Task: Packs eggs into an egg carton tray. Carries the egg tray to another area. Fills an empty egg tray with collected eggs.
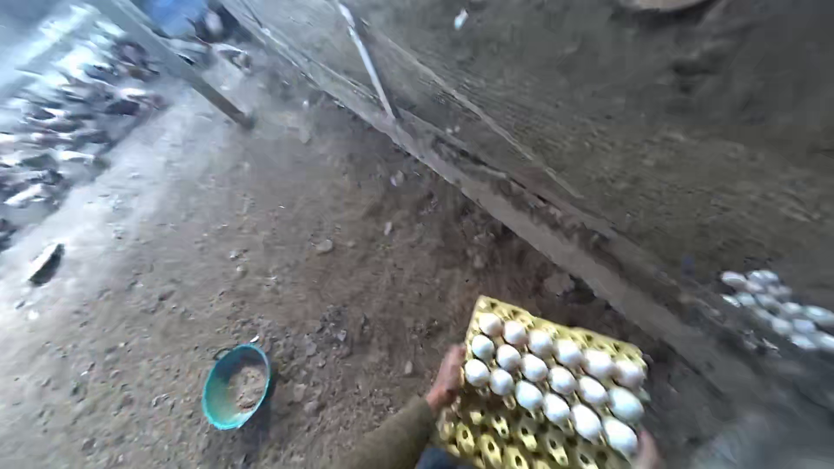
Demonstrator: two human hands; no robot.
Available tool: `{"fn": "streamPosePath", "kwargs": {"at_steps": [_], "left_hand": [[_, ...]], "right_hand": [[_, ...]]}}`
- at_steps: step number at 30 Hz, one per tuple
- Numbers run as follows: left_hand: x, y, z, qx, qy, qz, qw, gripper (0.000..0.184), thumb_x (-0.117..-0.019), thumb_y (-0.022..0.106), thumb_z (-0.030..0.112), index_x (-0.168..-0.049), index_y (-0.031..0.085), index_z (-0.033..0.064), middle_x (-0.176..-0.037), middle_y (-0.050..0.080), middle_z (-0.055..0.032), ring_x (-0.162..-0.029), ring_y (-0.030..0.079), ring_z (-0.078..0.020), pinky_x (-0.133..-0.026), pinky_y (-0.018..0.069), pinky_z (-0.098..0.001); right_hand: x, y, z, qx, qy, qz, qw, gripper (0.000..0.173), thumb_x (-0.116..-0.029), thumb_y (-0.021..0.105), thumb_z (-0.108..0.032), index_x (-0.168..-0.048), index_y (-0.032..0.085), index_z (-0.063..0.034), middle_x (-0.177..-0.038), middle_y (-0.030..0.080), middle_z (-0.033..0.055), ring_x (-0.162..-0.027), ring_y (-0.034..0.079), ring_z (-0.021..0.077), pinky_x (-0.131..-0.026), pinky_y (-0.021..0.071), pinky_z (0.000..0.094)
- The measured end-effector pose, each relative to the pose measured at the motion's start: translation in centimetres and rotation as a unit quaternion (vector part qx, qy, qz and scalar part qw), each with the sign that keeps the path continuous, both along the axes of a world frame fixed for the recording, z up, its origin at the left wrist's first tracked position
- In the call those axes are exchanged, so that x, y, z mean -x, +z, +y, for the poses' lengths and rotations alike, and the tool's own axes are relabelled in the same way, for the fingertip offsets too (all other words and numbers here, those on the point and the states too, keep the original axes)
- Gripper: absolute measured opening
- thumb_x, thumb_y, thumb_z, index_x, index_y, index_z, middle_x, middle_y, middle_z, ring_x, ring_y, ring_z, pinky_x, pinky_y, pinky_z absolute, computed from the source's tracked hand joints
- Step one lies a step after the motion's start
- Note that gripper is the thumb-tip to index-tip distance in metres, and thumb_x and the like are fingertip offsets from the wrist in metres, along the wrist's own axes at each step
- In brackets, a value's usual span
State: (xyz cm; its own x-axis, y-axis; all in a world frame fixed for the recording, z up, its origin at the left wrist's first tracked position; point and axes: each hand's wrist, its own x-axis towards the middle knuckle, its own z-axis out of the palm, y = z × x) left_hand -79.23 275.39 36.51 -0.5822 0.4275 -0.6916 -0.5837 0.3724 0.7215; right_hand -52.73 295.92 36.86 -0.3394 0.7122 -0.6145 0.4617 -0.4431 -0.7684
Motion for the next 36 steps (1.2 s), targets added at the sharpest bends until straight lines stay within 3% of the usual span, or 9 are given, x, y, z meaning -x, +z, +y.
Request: {"fn": "streamPosePath", "kwargs": {"at_steps": [3, 8, 16, 20, 24, 26, 31, 33, 36], "left_hand": [[0.1, -5.2, 4.3, 0.015, -0.003, 0.037, 0.999, 0.051, -0.1097, 0.023, 0.028, -0.135, 0.052, -0.0053, -0.117, 0.067, -0.0160, -0.104, 0.065, -0.0157, -0.094, 0.0557, -0.0369], [1.1, -18.4, 9.4, 0.017, 0.019, 0.048, 0.999, 0.053, -0.1067, 0.015, 0.028, -0.124, 0.057, 0.0010, -0.098, 0.071, -0.0031, -0.089, 0.068, -0.0080, -0.082, 0.0594, -0.0319], [4.1, -35.4, 12.3, 0.008, 0.013, 0.048, 0.999, 0.048, -0.1066, 0.015, 0.030, -0.107, 0.060, 0.0166, -0.082, 0.068, 0.0089, -0.075, 0.065, -0.0005, -0.070, 0.0570, -0.0238], [5.2, -40.1, 11.2, 0.036, -0.014, 0.065, 0.997, 0.047, -0.1061, 0.016, 0.034, -0.110, 0.060, 0.0180, -0.086, 0.068, 0.0089, -0.077, 0.065, -0.0015, -0.071, 0.0575, -0.0263], [5.5, -40.7, 10.7, 0.062, 0.012, 0.109, 0.992, 0.043, -0.1093, 0.021, 0.031, -0.123, 0.056, 0.0103, -0.095, 0.066, 0.0043, -0.083, 0.065, -0.0032, -0.075, 0.0571, -0.0263], [5.2, -41.2, 10.9, 0.040, 0.000, 0.127, 0.991, 0.046, -0.1100, 0.017, 0.028, -0.131, 0.050, 0.0040, -0.104, 0.064, 0.0010, -0.090, 0.064, -0.0034, -0.081, 0.0558, -0.0263], [5.3, -41.5, 11.3, -0.009, -0.027, 0.134, 0.991, 0.049, -0.1085, 0.008, 0.027, -0.130, 0.047, 0.0062, -0.104, 0.063, 0.0056, -0.093, 0.062, 0.0012, -0.083, 0.0543, -0.0221], [5.0, -41.3, 11.3, -0.010, -0.040, 0.137, 0.990, 0.050, -0.1086, 0.007, 0.028, -0.131, 0.046, 0.0065, -0.105, 0.062, 0.0066, -0.093, 0.062, 0.0027, -0.084, 0.0536, -0.0210], [5.0, -41.1, 11.1, -0.008, -0.049, 0.135, 0.990, 0.051, -0.1083, 0.006, 0.028, -0.128, 0.049, 0.0088, -0.103, 0.064, 0.0089, -0.091, 0.062, 0.0034, -0.083, 0.0538, -0.0202]], "right_hand": [[2.3, -4.7, 4.3, 0.036, -0.007, -0.031, 0.999, 0.054, -0.1120, 0.023, -0.028, -0.153, 0.037, 0.0036, -0.153, 0.046, 0.0220, -0.139, 0.048, 0.0206, -0.116, 0.0396, 0.0366], [4.2, -19.8, 10.9, 0.074, 0.030, -0.046, 0.996, 0.057, -0.1122, 0.019, -0.030, -0.156, 0.035, 0.0018, -0.159, 0.040, 0.0217, -0.147, 0.040, 0.0234, -0.122, 0.0326, 0.0391], [5.7, -39.2, 12.8, 0.076, -0.002, -0.007, 0.997, 0.063, -0.1116, 0.012, -0.039, -0.145, 0.051, -0.0025, -0.139, 0.060, 0.0189, -0.131, 0.056, 0.0218, -0.110, 0.0465, 0.0416], [5.7, -42.5, 11.0, 0.074, -0.032, -0.010, 0.997, 0.063, -0.1115, 0.014, -0.040, -0.141, 0.056, -0.0045, -0.130, 0.065, 0.0176, -0.123, 0.061, 0.0223, -0.104, 0.0504, 0.0446], [6.3, -42.4, 9.4, 0.038, -0.022, -0.015, 0.999, 0.057, -0.1124, 0.020, -0.032, -0.141, 0.053, 0.0047, -0.135, 0.060, 0.0261, -0.129, 0.056, 0.0305, -0.110, 0.0446, 0.0469], [5.9, -41.8, 9.0, 0.034, -0.029, -0.036, 0.998, 0.056, -0.1136, 0.025, -0.034, -0.131, 0.060, 0.0063, -0.124, 0.064, 0.0272, -0.120, 0.060, 0.0339, -0.105, 0.0462, 0.0506], [4.6, -42.6, 10.6, 0.055, 0.053, -0.025, 0.997, 0.065, -0.1127, 0.022, -0.046, -0.132, 0.065, 0.0000, -0.130, 0.065, 0.0239, -0.126, 0.060, 0.0342, -0.107, 0.0446, 0.0566], [2.8, -42.7, 11.8, 0.045, 0.085, -0.030, 0.995, 0.063, -0.1120, 0.027, -0.048, -0.133, 0.066, -0.0021, -0.132, 0.066, 0.0221, -0.127, 0.060, 0.0338, -0.109, 0.0435, 0.0581], [-2.4, -44.5, 13.9, -0.054, 0.032, -0.094, 0.994, 0.043, -0.1088, 0.047, -0.040, -0.125, 0.070, -0.0070, -0.117, 0.072, 0.0185, -0.108, 0.069, 0.0330, -0.095, 0.0536, 0.0580]]}}
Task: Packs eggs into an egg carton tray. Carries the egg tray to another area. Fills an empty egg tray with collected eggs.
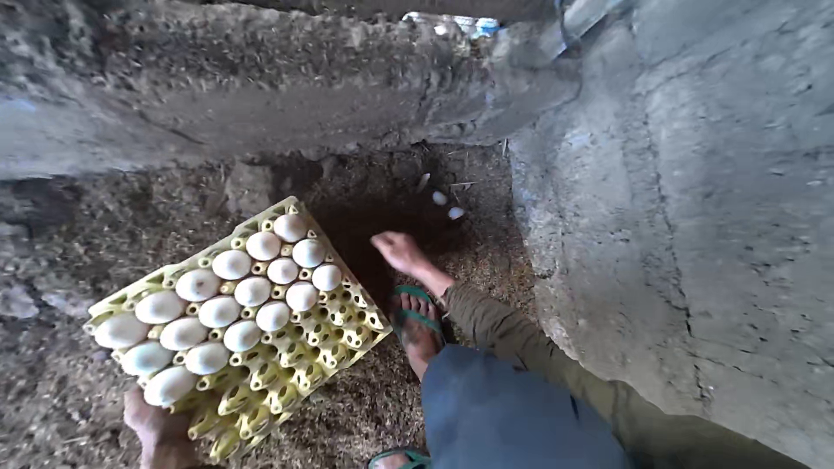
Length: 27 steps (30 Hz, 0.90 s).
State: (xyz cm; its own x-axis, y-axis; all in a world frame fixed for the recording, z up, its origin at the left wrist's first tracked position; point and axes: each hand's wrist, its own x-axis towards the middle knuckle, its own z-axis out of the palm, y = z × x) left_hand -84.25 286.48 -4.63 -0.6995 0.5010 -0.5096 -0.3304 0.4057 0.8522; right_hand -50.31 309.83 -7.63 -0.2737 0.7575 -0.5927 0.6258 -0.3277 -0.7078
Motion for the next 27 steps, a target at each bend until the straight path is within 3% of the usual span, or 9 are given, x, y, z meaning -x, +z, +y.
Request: {"fn": "streamPosePath", "kwargs": {"at_steps": [2, 4, 9, 13, 18, 21, 22, 24, 27], "left_hand": [[0.2, -0.3, -0.1, -0.007, 0.000, -0.005, 1.000, 0.052, -0.1080, 0.004, 0.029, -0.126, 0.049, 0.0109, -0.100, 0.064, 0.0105, -0.090, 0.063, 0.0042, -0.082, 0.0541, -0.0192], [0.0, -0.2, 0.2, -0.007, 0.000, -0.004, 1.000, 0.051, -0.1078, 0.003, 0.029, -0.125, 0.048, 0.0111, -0.100, 0.064, 0.0107, -0.089, 0.062, 0.0048, -0.081, 0.0539, -0.0185], [0.2, -0.3, 0.2, -0.002, 0.001, 0.011, 1.000, 0.050, -0.1073, 0.005, 0.027, -0.124, 0.049, 0.0115, -0.100, 0.064, 0.0110, -0.091, 0.063, 0.0040, -0.082, 0.0540, -0.0195], [0.1, 0.3, 0.1, 0.038, -0.004, 0.011, 0.999, 0.049, -0.1084, 0.009, 0.032, -0.125, 0.051, 0.0139, -0.101, 0.065, 0.0102, -0.091, 0.064, 0.0020, -0.081, 0.0552, -0.0221], [0.5, 1.9, 0.4, 0.135, 0.016, 0.009, 0.991, 0.038, -0.1076, 0.023, 0.034, -0.117, 0.056, 0.0174, -0.097, 0.066, 0.0054, -0.085, 0.065, -0.0058, -0.074, 0.0576, -0.0314], [-0.7, 5.1, 2.6, 0.194, 0.040, 0.234, 0.952, 0.044, -0.1080, 0.035, 0.018, -0.142, 0.046, -0.0083, -0.135, 0.057, -0.0182, -0.120, 0.055, -0.0152, -0.104, 0.0446, -0.0321], [-1.8, 5.9, 4.0, 0.150, 0.053, 0.311, 0.937, 0.042, -0.1058, 0.038, 0.012, -0.137, 0.045, -0.0153, -0.126, 0.058, -0.0208, -0.113, 0.056, -0.0132, -0.101, 0.0458, -0.0274], [-7.6, 8.6, 7.6, 0.005, -0.023, 0.322, 0.947, 0.042, -0.1034, 0.042, 0.006, -0.136, 0.039, -0.0203, -0.120, 0.057, -0.0197, -0.105, 0.057, -0.0068, -0.095, 0.0487, -0.0228], [-20.3, 11.2, 14.8, 0.009, -0.335, 0.097, 0.937, 0.047, -0.1064, 0.050, 0.025, -0.140, 0.048, -0.0075, -0.123, 0.064, -0.0148, -0.103, 0.065, -0.0117, -0.092, 0.0550, -0.0329]], "right_hand": [[-5.0, -2.9, 2.5, -0.097, -0.046, -0.099, 0.989, 0.032, -0.1046, 0.054, -0.030, -0.125, 0.068, -0.0102, -0.114, 0.072, 0.0173, -0.102, 0.071, 0.0337, -0.086, 0.0577, 0.0567], [-8.5, -4.3, 7.1, -0.092, -0.071, -0.189, 0.975, 0.037, -0.1017, 0.056, -0.019, -0.136, 0.062, -0.0063, -0.131, 0.065, 0.0199, -0.120, 0.064, 0.0357, -0.102, 0.0521, 0.0564], [-10.3, -6.6, 12.2, -0.053, -0.058, -0.261, 0.962, 0.053, -0.1008, 0.057, -0.035, -0.142, 0.057, -0.0022, -0.138, 0.060, 0.0246, -0.131, 0.056, 0.0400, -0.108, 0.0454, 0.0586], [-7.7, -7.6, 10.8, -0.051, -0.129, -0.210, 0.968, 0.062, -0.0973, 0.060, -0.045, -0.143, 0.055, -0.0034, -0.136, 0.061, 0.0245, -0.128, 0.058, 0.0398, -0.105, 0.0474, 0.0601], [-7.5, -6.6, 6.2, -0.080, 0.030, -0.185, 0.979, 0.055, -0.1024, 0.058, -0.042, -0.143, 0.054, -0.0061, -0.143, 0.055, 0.0251, -0.135, 0.052, 0.0417, -0.110, 0.0439, 0.0600], [-9.7, -3.8, 3.4, -0.083, 0.124, -0.244, 0.958, 0.048, -0.0987, 0.065, -0.038, -0.142, 0.059, -0.0163, -0.142, 0.056, 0.0228, -0.133, 0.051, 0.0435, -0.107, 0.0424, 0.0646], [-10.6, -2.9, 2.5, -0.080, 0.113, -0.266, 0.954, 0.050, -0.0975, 0.067, -0.042, -0.139, 0.061, -0.0164, -0.137, 0.060, 0.0226, -0.131, 0.052, 0.0442, -0.106, 0.0402, 0.0662], [-12.1, -0.5, 1.5, -0.066, 0.047, -0.262, 0.962, 0.057, -0.0945, 0.070, -0.049, -0.135, 0.062, -0.0103, -0.129, 0.065, 0.0217, -0.125, 0.058, 0.0413, -0.104, 0.0421, 0.0640], [-12.4, 2.7, 1.0, 0.006, -0.081, -0.105, 0.991, 0.063, -0.0892, 0.081, -0.036, -0.136, 0.053, -0.0039, -0.117, 0.067, 0.0236, -0.104, 0.068, 0.0370, -0.090, 0.0556, 0.0589]]}}
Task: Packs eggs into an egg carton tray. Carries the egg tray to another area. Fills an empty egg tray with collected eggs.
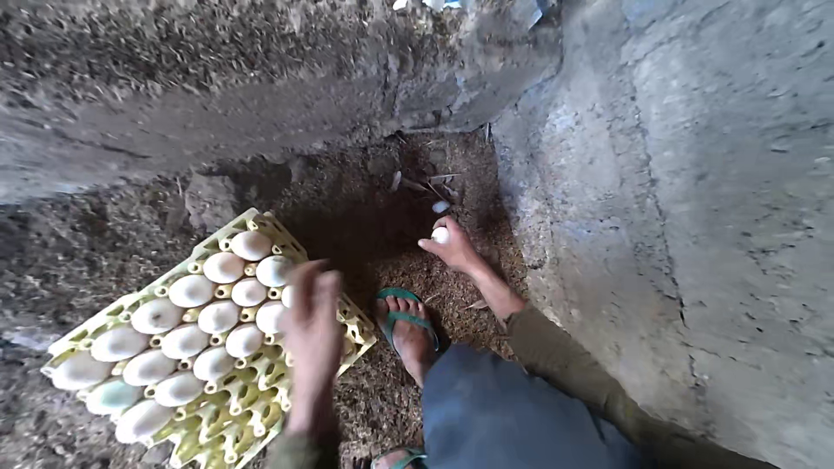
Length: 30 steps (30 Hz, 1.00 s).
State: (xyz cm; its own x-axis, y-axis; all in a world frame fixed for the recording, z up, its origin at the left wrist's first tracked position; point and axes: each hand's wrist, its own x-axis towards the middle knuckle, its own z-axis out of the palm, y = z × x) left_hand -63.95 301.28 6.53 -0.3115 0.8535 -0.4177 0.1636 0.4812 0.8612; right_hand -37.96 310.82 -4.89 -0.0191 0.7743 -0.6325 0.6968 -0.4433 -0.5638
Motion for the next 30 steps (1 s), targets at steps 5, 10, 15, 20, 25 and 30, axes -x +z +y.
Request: {"fn": "streamPosePath", "kwargs": {"at_steps": [5, 10, 15, 20, 25, 30], "left_hand": [[-10.4, -8.3, 5.3, 0.138, -0.149, -0.174, 0.964, 0.054, -0.1027, 0.060, 0.041, -0.143, 0.053, 0.0056, -0.116, 0.069, -0.0169, -0.101, 0.069, -0.0253, -0.091, 0.0568, -0.0465], [-9.1, -11.2, 4.1, 0.160, -0.105, -0.172, 0.966, 0.041, -0.1053, 0.057, 0.036, -0.130, 0.061, 0.0026, -0.101, 0.071, -0.0140, -0.083, 0.072, -0.0194, -0.078, 0.0613, -0.0383], [-8.5, -10.9, 3.1, 0.178, -0.108, -0.203, 0.957, 0.044, -0.1083, 0.043, 0.028, -0.143, 0.053, 0.0029, -0.127, 0.063, -0.0212, -0.106, 0.068, -0.0262, -0.091, 0.0581, -0.0451], [-7.9, -9.3, 2.8, 0.176, -0.080, -0.263, 0.945, 0.043, -0.1028, 0.033, 0.019, -0.126, 0.066, 0.0054, -0.104, 0.066, -0.0110, -0.077, 0.063, -0.0173, -0.065, 0.0546, -0.0348], [-9.4, -9.5, 3.3, 0.180, -0.096, -0.263, 0.943, 0.034, -0.1089, 0.040, 0.019, -0.107, 0.071, 0.0034, -0.081, 0.067, -0.0050, -0.064, 0.061, -0.0116, -0.059, 0.0520, -0.0290], [-12.4, -10.9, 3.3, 0.231, -0.234, -0.204, 0.922, 0.046, -0.1060, 0.055, 0.037, -0.142, 0.056, 0.0081, -0.122, 0.068, -0.0146, -0.103, 0.067, -0.0229, -0.092, 0.0536, -0.0449]], "right_hand": [[1.5, 4.4, -0.5, 0.014, 0.153, 0.088, 0.984, 0.070, -0.0801, 0.077, 0.001, -0.144, 0.048, -0.0080, -0.145, 0.048, 0.0216, -0.129, 0.054, 0.0336, -0.103, 0.0505, 0.0513], [-1.6, -1.7, 3.8, -0.054, 0.099, 0.145, 0.983, 0.036, -0.0971, 0.048, -0.007, -0.127, 0.067, -0.0014, -0.128, 0.067, 0.0161, -0.116, 0.065, 0.0258, -0.099, 0.0528, 0.0463], [-2.0, -10.8, 9.4, -0.042, 0.268, -0.199, 0.942, 0.051, -0.1002, 0.057, -0.036, -0.149, 0.055, -0.0208, -0.160, 0.044, 0.0093, -0.151, 0.032, 0.0346, -0.118, 0.0233, 0.0704], [-4.7, -9.5, 7.6, 0.035, 0.297, -0.238, 0.924, 0.057, -0.0963, 0.057, -0.053, -0.140, 0.060, -0.0162, -0.147, 0.056, 0.0158, -0.137, 0.050, 0.0405, -0.104, 0.0422, 0.0691], [-7.6, -4.7, 1.1, 0.104, 0.255, -0.165, 0.947, 0.062, -0.0913, 0.073, -0.032, -0.147, 0.053, -0.0149, -0.148, 0.050, 0.0247, -0.132, 0.051, 0.0479, -0.105, 0.0434, 0.0687], [-7.6, -0.7, -2.4, 0.089, 0.124, -0.123, 0.980, 0.074, -0.0816, 0.087, -0.035, -0.143, 0.054, -0.0101, -0.141, 0.056, 0.0212, -0.126, 0.058, 0.0367, -0.106, 0.0478, 0.0569]]}}
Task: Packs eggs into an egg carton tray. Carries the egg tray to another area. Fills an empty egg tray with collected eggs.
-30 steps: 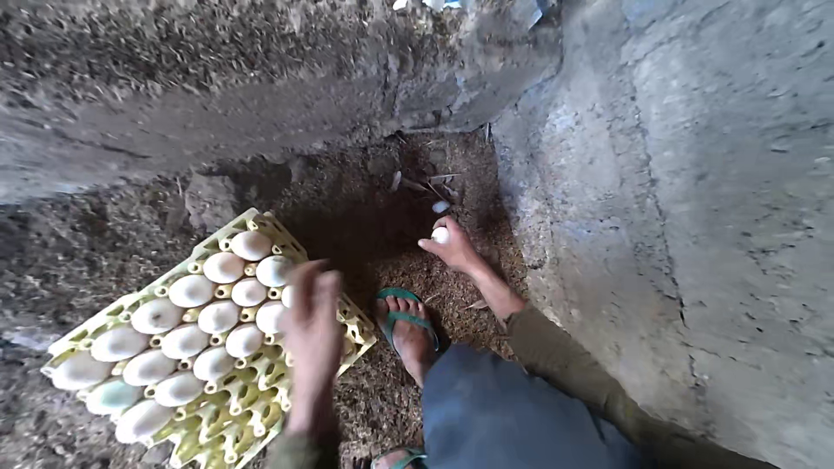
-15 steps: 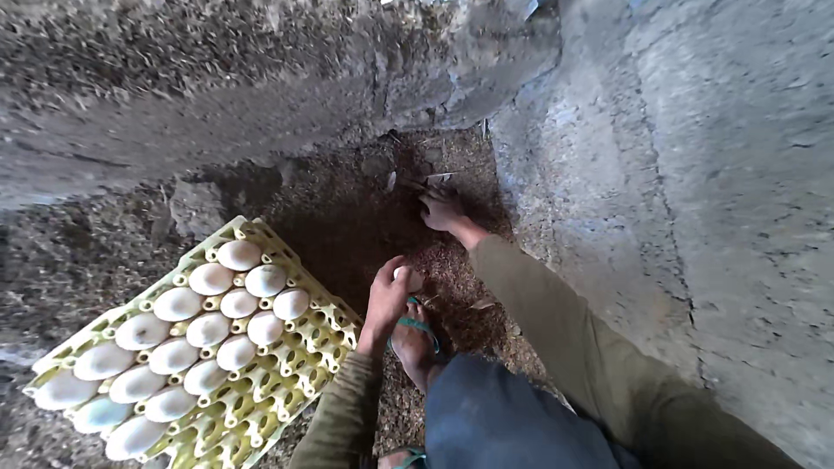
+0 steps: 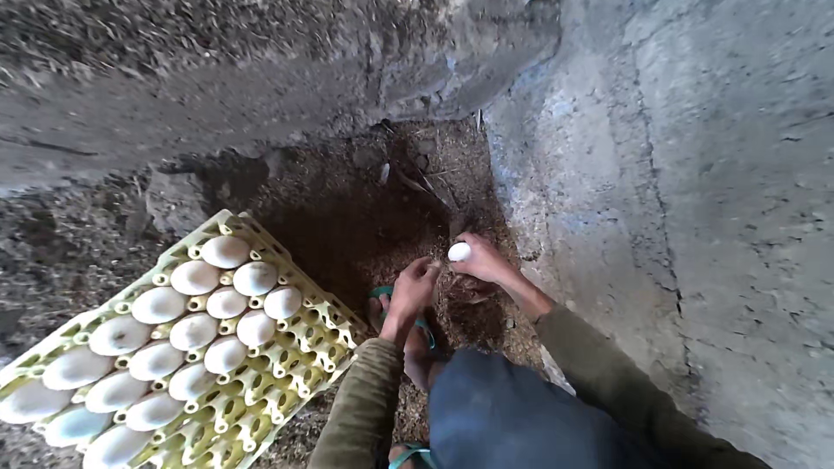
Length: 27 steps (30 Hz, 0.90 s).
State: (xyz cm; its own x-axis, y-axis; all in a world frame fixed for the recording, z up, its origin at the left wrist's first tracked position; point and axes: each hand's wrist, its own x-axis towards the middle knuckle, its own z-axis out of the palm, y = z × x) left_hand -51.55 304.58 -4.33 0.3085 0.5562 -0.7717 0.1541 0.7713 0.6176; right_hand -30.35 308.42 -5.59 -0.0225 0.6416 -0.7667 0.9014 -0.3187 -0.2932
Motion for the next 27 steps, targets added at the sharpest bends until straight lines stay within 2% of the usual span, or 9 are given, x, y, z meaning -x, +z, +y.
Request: {"fn": "streamPosePath", "kwargs": {"at_steps": [3, 6, 9, 11, 13, 15, 19, 23, 27], "left_hand": [[-1.1, -0.5, 0.2, 0.015, 0.004, 0.004, 1.000, 0.052, -0.1031, 0.057, 0.046, -0.138, 0.059, 0.0068, -0.118, 0.069, -0.0153, -0.103, 0.067, -0.0247, -0.093, 0.0534, -0.0473], [-0.9, -1.2, 0.4, 0.046, 0.066, -0.056, 0.995, 0.046, -0.1044, 0.057, 0.040, -0.132, 0.062, 0.0042, -0.108, 0.070, -0.0134, -0.091, 0.068, -0.0200, -0.083, 0.0576, -0.0399], [0.3, -2.2, 0.1, 0.084, 0.104, -0.121, 0.984, 0.038, -0.1033, 0.060, 0.033, -0.124, 0.063, 0.0017, -0.095, 0.069, -0.0096, -0.077, 0.065, -0.0151, -0.071, 0.0566, -0.0326], [1.1, -3.0, -0.6, 0.090, 0.113, -0.145, 0.979, 0.035, -0.1015, 0.064, 0.031, -0.119, 0.063, 0.0012, -0.090, 0.068, -0.0075, -0.073, 0.064, -0.0134, -0.069, 0.0561, -0.0302], [1.5, -3.0, -1.0, 0.100, 0.120, -0.172, 0.973, 0.033, -0.1018, 0.063, 0.030, -0.120, 0.061, 0.0018, -0.091, 0.068, -0.0068, -0.072, 0.064, -0.0125, -0.067, 0.0565, -0.0282], [1.8, -2.5, -1.2, 0.111, 0.126, -0.210, 0.963, 0.035, -0.1048, 0.057, 0.028, -0.128, 0.058, 0.0023, -0.095, 0.068, -0.0077, -0.072, 0.065, -0.0133, -0.067, 0.0576, -0.0283], [2.3, -1.6, -2.0, 0.141, 0.160, -0.295, 0.931, 0.039, -0.1104, 0.037, 0.036, -0.129, 0.056, 0.0072, -0.091, 0.070, -0.0079, -0.070, 0.067, -0.0130, -0.062, 0.0580, -0.0253], [2.7, -1.0, -2.0, 0.157, 0.203, -0.363, 0.896, 0.041, -0.1100, 0.032, 0.037, -0.130, 0.052, 0.0075, -0.103, 0.069, -0.0104, -0.070, 0.067, -0.0126, -0.064, 0.0586, -0.0242], [3.3, -0.6, -2.0, 0.126, 0.183, -0.385, 0.896, 0.044, -0.1047, 0.044, 0.036, -0.138, 0.047, 0.0076, -0.120, 0.067, -0.0130, -0.075, 0.068, -0.0136, -0.065, 0.0584, -0.0247]], "right_hand": [[2.3, 2.2, -0.2, -0.012, 0.027, 0.064, 0.998, 0.063, -0.0826, 0.085, -0.020, -0.139, 0.058, -0.0093, -0.140, 0.059, 0.0170, -0.127, 0.059, 0.0322, -0.107, 0.0478, 0.0534], [4.2, 3.4, 0.1, -0.011, 0.083, 0.097, 0.992, 0.063, -0.0816, 0.080, -0.009, -0.140, 0.058, -0.0098, -0.140, 0.057, 0.0155, -0.125, 0.059, 0.0305, -0.106, 0.0487, 0.0512], [3.3, 3.5, 1.8, 0.038, 0.096, 0.214, 0.971, 0.059, -0.0842, 0.084, -0.020, -0.136, 0.061, -0.0051, -0.135, 0.062, 0.0163, -0.120, 0.062, 0.0271, -0.105, 0.0494, 0.0471], [2.4, 2.1, 3.4, 0.026, 0.022, 0.289, 0.957, 0.042, -0.0961, 0.068, -0.025, -0.132, 0.064, -0.0043, -0.125, 0.067, 0.0152, -0.111, 0.066, 0.0247, -0.096, 0.0545, 0.0466], [3.1, -1.2, 6.2, -0.045, -0.047, 0.224, 0.972, 0.039, -0.1067, 0.052, -0.036, -0.134, 0.065, -0.0116, -0.129, 0.069, 0.0111, -0.115, 0.068, 0.0241, -0.100, 0.0543, 0.0487], [6.7, -3.6, 9.9, -0.042, -0.089, 0.100, 0.990, 0.041, -0.1085, 0.050, -0.031, -0.144, 0.057, -0.0119, -0.143, 0.060, 0.0151, -0.132, 0.058, 0.0308, -0.112, 0.0433, 0.0547], [11.0, -11.5, 8.8, -0.162, -0.032, -0.001, 0.986, 0.068, -0.0973, 0.053, -0.060, -0.147, 0.055, -0.0142, -0.154, 0.045, 0.0213, -0.144, 0.040, 0.0438, -0.114, 0.0355, 0.0665], [8.2, -7.7, 6.3, -0.080, 0.065, 0.065, 0.993, 0.072, -0.0939, 0.068, -0.055, -0.150, 0.053, -0.0128, -0.159, 0.043, 0.0181, -0.150, 0.032, 0.0415, -0.120, 0.0262, 0.0649], [3.2, -5.2, 5.4, 0.016, 0.251, 0.063, 0.966, 0.073, -0.0841, 0.080, -0.051, -0.144, 0.060, -0.0143, -0.155, 0.047, 0.0149, -0.142, 0.044, 0.0394, -0.112, 0.0383, 0.0649]]}}
